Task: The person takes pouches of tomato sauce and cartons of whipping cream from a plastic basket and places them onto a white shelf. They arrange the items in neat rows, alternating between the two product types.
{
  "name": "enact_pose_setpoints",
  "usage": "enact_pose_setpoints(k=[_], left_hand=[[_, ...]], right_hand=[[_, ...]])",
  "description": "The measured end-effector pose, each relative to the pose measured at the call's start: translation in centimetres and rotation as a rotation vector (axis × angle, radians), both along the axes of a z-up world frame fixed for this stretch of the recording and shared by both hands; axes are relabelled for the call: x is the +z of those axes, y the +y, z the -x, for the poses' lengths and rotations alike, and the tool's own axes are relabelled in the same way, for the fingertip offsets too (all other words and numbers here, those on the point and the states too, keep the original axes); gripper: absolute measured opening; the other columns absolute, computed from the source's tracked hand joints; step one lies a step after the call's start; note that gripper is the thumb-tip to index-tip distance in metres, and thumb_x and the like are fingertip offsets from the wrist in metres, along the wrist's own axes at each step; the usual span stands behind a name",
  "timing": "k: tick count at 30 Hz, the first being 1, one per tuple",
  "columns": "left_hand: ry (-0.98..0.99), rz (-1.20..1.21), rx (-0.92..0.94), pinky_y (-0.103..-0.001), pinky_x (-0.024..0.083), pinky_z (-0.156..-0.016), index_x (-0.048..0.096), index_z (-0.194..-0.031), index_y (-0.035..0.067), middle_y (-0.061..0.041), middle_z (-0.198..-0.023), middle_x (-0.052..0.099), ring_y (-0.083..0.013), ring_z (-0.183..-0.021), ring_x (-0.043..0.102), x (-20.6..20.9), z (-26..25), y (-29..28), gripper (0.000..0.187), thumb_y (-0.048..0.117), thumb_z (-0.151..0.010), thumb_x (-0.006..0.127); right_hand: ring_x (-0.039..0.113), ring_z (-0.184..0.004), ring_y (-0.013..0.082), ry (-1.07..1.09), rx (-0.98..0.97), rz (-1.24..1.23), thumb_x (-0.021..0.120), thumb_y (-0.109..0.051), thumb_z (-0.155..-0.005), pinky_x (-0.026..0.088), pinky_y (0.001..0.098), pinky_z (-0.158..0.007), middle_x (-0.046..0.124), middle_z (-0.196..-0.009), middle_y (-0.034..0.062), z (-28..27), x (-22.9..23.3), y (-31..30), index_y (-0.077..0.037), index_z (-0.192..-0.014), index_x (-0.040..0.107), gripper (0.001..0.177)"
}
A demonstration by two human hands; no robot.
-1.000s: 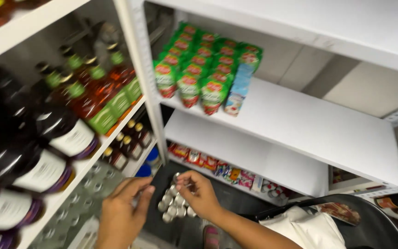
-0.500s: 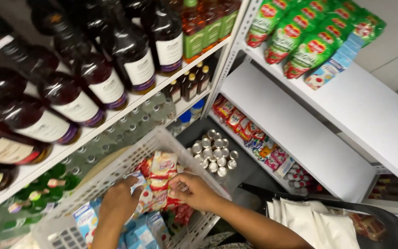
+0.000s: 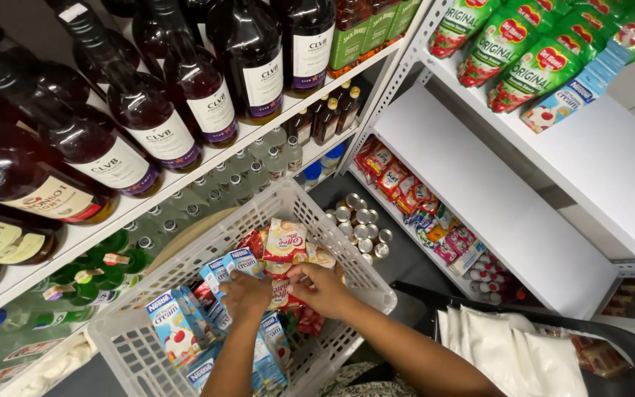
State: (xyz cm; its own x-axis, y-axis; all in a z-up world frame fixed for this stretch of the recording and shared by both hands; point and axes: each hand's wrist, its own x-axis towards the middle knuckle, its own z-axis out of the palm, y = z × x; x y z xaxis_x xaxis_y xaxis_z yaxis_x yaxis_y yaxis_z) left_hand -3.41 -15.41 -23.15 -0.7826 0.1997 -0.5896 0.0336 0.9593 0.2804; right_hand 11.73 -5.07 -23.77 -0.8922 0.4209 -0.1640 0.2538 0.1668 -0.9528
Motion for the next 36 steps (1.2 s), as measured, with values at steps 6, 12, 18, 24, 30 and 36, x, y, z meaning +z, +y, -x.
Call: enact_pose_setpoints(k=[6,12,18,24,30,36], left_hand=[[0.163,0.052,-0.029,-0.051,0.053,-0.098,0.042,-0.135,-0.002,-0.030,-0.133,0.051,-0.0446,-0.128,0.052,-3.8,-0.7,-0.4,0.078,0.045,-0.085,0.078],[0.066,0.005,0.021,-0.047,0.054,-0.098,0.041,-0.135,-0.001,-0.031,-0.131,0.057,-0.0438,-0.117,0.063,-2.3,1.1,-3.1,0.076,0.034,-0.082,0.082],[-0.327,-0.643,0.173,-0.040,0.057,-0.082,0.043,-0.137,0.003,-0.018,-0.112,0.072,-0.0285,-0.099,0.071,4.9,0.2,-4.8,0.067,0.010,-0.080,0.079],[-0.340,-1.034,-0.137,-0.038,0.059,-0.080,0.045,-0.132,0.002,-0.014,-0.118,0.066,-0.0230,-0.103,0.068,11.5,-2.0,-0.1,0.066,-0.002,-0.076,0.079],[-0.268,-1.075,-0.341,-0.036,0.061,-0.088,0.053,-0.133,0.007,-0.009,-0.122,0.067,-0.0212,-0.109,0.070,15.1,-5.6,8.5,0.068,-0.002,-0.072,0.080],[0.073,-1.152,-0.690,-0.038,0.061,-0.081,0.061,-0.128,0.005,-0.014,-0.117,0.065,-0.0274,-0.103,0.070,16.7,-10.2,18.5,0.056,0.011,-0.076,0.082]], right_hand=[[0.069,-0.089,0.0126,-0.008,-0.048,-0.032,0.076,-0.018,-0.092,0.057,0.0283,-0.081,0.072,-0.102,0.0041,0.0,0.8,0.2,-0.006,-0.114,0.067,0.027],[0.068,-0.088,0.0109,-0.078,-0.082,0.032,0.075,-0.022,-0.093,0.057,0.0273,-0.079,0.072,-0.103,0.0016,-0.1,2.2,1.0,-0.008,-0.115,0.068,0.027],[0.064,-0.088,0.0125,-0.054,-0.121,0.143,0.076,-0.029,-0.094,0.056,0.0286,-0.080,0.069,-0.110,0.0041,-0.8,3.6,2.4,-0.005,-0.123,0.066,0.039],[0.069,-0.096,0.0138,0.026,-0.042,0.198,0.080,-0.027,-0.087,0.058,0.0280,-0.083,0.069,-0.120,0.0041,-3.1,11.6,5.3,-0.006,-0.133,0.060,0.055],[0.073,-0.103,0.0140,0.082,-0.341,0.043,0.083,-0.010,-0.082,0.061,0.0303,-0.085,0.072,-0.118,0.0058,-7.9,14.9,9.1,-0.003,-0.128,0.064,0.051],[0.071,-0.105,0.0173,0.354,-0.697,0.047,0.076,0.003,-0.089,0.061,0.0312,-0.087,0.073,-0.115,0.0093,-12.8,14.6,14.3,-0.004,-0.128,0.062,0.043]])
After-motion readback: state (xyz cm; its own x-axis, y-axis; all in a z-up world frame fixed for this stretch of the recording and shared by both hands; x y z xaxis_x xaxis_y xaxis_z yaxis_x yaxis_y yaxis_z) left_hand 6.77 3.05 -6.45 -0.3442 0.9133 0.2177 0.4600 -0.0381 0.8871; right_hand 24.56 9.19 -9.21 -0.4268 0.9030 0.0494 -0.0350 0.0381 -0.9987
